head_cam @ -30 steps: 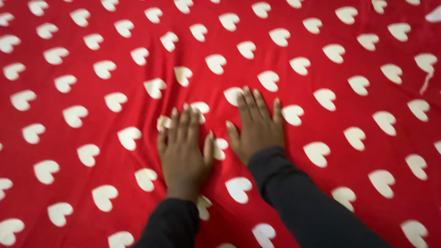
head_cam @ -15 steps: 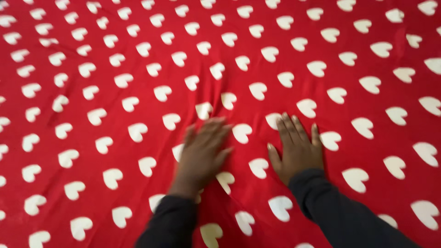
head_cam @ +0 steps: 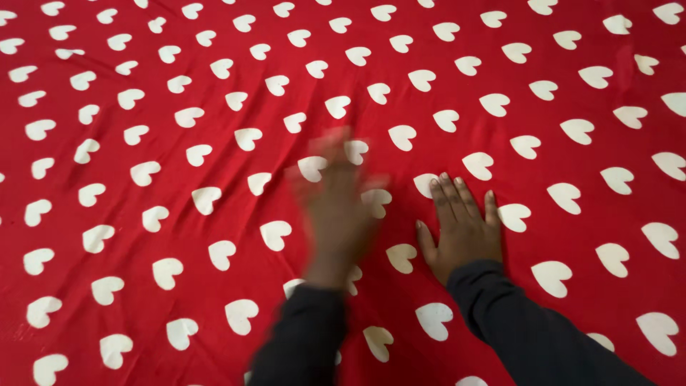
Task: The person arranges two pillows on a bed and then uses their hands to smooth the red bedsheet.
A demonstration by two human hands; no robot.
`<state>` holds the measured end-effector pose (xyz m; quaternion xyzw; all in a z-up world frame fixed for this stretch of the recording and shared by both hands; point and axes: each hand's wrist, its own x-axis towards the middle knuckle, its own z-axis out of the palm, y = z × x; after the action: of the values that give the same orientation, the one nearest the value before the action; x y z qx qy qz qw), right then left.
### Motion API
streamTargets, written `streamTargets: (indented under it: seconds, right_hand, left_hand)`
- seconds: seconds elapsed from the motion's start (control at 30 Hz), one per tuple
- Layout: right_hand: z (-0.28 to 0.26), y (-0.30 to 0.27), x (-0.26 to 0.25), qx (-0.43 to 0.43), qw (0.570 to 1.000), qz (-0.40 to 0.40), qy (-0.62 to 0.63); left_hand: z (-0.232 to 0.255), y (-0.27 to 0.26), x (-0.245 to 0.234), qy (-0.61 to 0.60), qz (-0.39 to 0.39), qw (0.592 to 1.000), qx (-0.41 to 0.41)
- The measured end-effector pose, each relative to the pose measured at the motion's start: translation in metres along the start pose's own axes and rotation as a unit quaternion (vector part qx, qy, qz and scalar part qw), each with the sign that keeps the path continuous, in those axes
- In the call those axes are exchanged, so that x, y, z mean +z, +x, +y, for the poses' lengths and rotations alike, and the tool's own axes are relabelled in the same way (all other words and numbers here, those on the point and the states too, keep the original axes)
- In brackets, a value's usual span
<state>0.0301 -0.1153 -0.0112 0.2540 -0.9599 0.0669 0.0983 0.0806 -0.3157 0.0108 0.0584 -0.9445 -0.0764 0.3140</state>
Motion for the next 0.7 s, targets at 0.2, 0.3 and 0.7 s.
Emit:
streamTargets:
  seconds: [0.2, 0.3, 0.7]
  right_hand:
    - [0.003, 0.002, 0.001, -0.051, 0.997, 0.03, 0.041]
    - [-0.001, -0.002, -0.002, -0.004, 1.0, 0.007, 0.022]
    - [-0.002, 0.0, -0.009, -0.001, 0.999, 0.005, 0.04]
  left_hand:
    - [0.072, 0.03, 0.018, -0.092, -0.306, 0.946, -0.051]
    - [0.009, -0.002, -0.001, -0.033, -0.182, 0.982, -0.049]
    - [-0.175, -0.105, -0.117, 0.153, -0.196, 0.928, -0.279]
